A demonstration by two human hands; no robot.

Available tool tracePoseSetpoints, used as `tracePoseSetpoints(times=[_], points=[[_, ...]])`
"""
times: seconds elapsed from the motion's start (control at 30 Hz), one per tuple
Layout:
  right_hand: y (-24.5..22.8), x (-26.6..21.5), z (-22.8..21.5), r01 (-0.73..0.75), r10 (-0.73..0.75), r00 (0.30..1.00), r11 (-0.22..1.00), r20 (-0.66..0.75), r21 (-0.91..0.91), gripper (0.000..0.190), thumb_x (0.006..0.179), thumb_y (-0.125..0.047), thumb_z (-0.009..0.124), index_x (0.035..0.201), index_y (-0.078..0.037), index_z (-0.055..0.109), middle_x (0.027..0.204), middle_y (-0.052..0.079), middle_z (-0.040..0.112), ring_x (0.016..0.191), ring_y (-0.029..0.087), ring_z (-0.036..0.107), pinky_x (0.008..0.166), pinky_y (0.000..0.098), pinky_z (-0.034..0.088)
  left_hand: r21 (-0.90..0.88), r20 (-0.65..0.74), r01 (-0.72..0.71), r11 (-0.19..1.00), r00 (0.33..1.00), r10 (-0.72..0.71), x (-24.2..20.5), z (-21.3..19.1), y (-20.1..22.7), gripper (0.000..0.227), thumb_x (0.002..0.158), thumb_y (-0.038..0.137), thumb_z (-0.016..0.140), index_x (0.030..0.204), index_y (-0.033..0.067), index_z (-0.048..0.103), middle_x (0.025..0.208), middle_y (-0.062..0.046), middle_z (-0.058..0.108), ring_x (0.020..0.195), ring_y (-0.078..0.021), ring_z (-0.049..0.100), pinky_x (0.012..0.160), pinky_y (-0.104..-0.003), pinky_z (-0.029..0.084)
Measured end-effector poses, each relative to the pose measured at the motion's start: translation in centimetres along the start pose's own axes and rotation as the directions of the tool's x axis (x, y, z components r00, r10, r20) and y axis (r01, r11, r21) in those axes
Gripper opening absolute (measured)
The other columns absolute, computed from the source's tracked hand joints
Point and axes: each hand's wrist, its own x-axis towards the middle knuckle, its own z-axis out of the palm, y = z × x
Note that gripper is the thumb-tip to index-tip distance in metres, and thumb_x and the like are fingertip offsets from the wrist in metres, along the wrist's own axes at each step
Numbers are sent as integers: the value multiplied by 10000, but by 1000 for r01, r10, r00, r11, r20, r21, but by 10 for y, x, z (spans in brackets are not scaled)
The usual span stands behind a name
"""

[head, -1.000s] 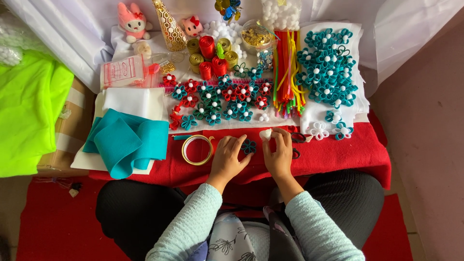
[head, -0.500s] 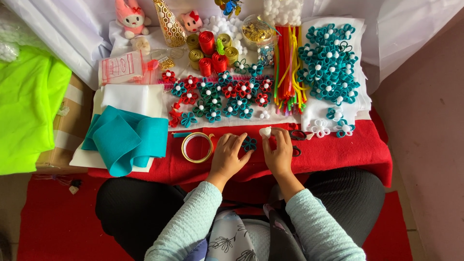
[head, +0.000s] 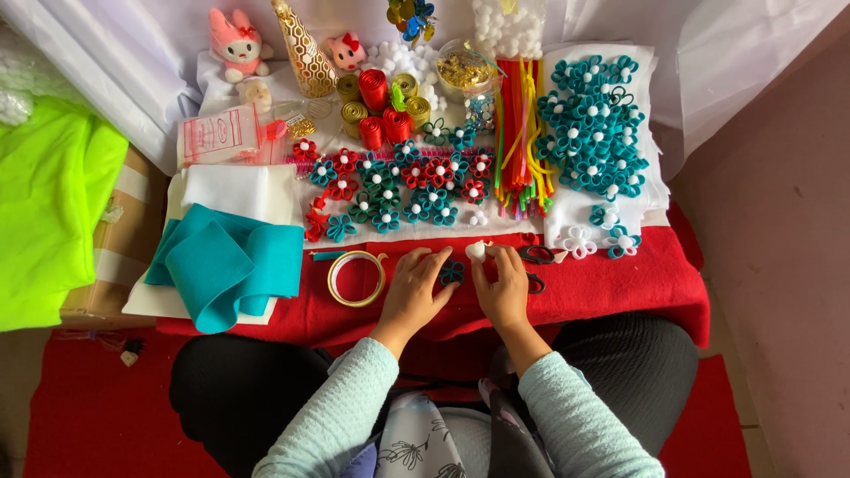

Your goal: Assembling decorative fabric flowers by gluing small components together and cutting fabric to size.

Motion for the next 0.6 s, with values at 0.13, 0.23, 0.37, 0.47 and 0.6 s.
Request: tracePoseSetpoints(times=[0.13,0.23,0.37,0.47,0.6], points=[[2,1,-1,-16,16,1000,1000,22,12,176,879,-117,782,985,-67,651,909,98,656,812,344,693,689,432,568,-16,-49,26,1000,998,-27,-1,5,-4,674,835,329,812,1422,103,569,1014,-73,735,1087,-283,644,943,-424,521],[-3,-1,-6,-77,75,996,996,43,52,183,888,-121,774,1008,-59,650,925,108,668,787,333,704,670,428,580,-24,-58,49,999,997,-50,-8,10,-7,707,818,362,818,1433,123,562,1052,-52,738,1076,-261,641,937,-410,525],[1,-5,-12,-138,129,988,984,85,110,147,892,-103,764,1007,-85,674,920,95,672,772,313,731,625,402,616,-27,45,80,996,996,-79,4,-5,5,812,761,340,861,1466,117,524,1058,-89,724,1045,-274,640,908,-413,532],[1,-11,-14,-201,185,978,960,97,193,137,907,-86,755,1015,-69,673,961,113,684,787,330,737,635,387,623,-65,103,121,991,988,-114,7,-5,11,858,735,335,880,1470,91,510,1069,-113,721,1023,-286,643,894,-423,536],[-3,-12,-21,-265,243,964,916,109,299,138,919,-66,749,1022,-27,667,1005,165,672,815,368,737,662,381,638,-75,154,156,985,978,-143,13,-4,17,826,756,265,859,1473,71,495,1069,-130,721,996,-297,657,880,-425,542]])
